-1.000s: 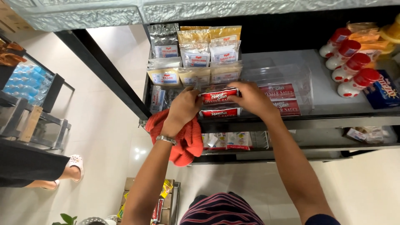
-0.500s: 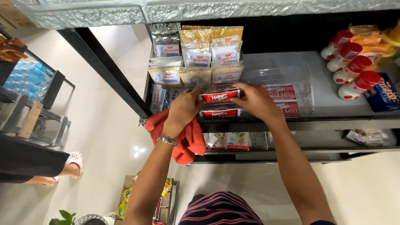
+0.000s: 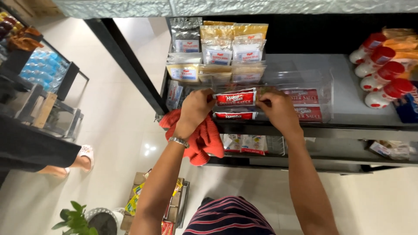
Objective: Cleaning a plastic display organizer with a cloth and then restocking oyster sauce packets onto a grocery shelf.
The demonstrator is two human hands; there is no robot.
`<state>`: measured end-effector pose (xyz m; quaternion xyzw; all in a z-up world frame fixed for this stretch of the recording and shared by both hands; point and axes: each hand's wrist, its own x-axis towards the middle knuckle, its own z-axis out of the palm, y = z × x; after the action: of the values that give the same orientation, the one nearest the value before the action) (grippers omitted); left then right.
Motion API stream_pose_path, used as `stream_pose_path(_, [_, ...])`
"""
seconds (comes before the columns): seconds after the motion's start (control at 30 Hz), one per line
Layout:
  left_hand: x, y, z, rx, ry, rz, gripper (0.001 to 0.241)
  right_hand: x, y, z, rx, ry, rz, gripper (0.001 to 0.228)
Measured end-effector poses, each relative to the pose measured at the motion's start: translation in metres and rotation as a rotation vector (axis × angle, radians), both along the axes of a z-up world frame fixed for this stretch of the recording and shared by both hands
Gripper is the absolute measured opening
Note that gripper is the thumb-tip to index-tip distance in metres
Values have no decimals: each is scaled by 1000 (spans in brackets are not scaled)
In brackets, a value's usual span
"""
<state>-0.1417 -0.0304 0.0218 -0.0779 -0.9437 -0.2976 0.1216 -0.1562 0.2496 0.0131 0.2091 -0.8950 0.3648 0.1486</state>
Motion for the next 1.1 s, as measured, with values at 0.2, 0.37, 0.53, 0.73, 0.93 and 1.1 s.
stream_pose_path(0.2, [26, -5, 4, 94, 137, 32, 40, 23, -1, 9, 5, 175, -53, 18])
stream_pose_path(0.37, [112, 13, 48, 409, 198, 137, 63, 101, -44, -5, -665, 155, -22, 62])
stream_pose_path(0.53, [211, 48, 26, 455, 577, -65, 61, 157, -85, -30, -1234, 371, 258, 87])
stream_pose_path(0.73, [253, 119, 8, 384, 573, 66, 62, 180, -98, -20, -1586, 420, 377, 78])
stream_pose_path(0.93, [281, 183, 3, 104, 993, 149, 51, 196, -17, -69, -1167, 114, 710, 53])
stream_pose_path(1.1, [289, 231, 20, 25, 851, 12, 44, 183, 50, -45, -1165, 236, 713, 57])
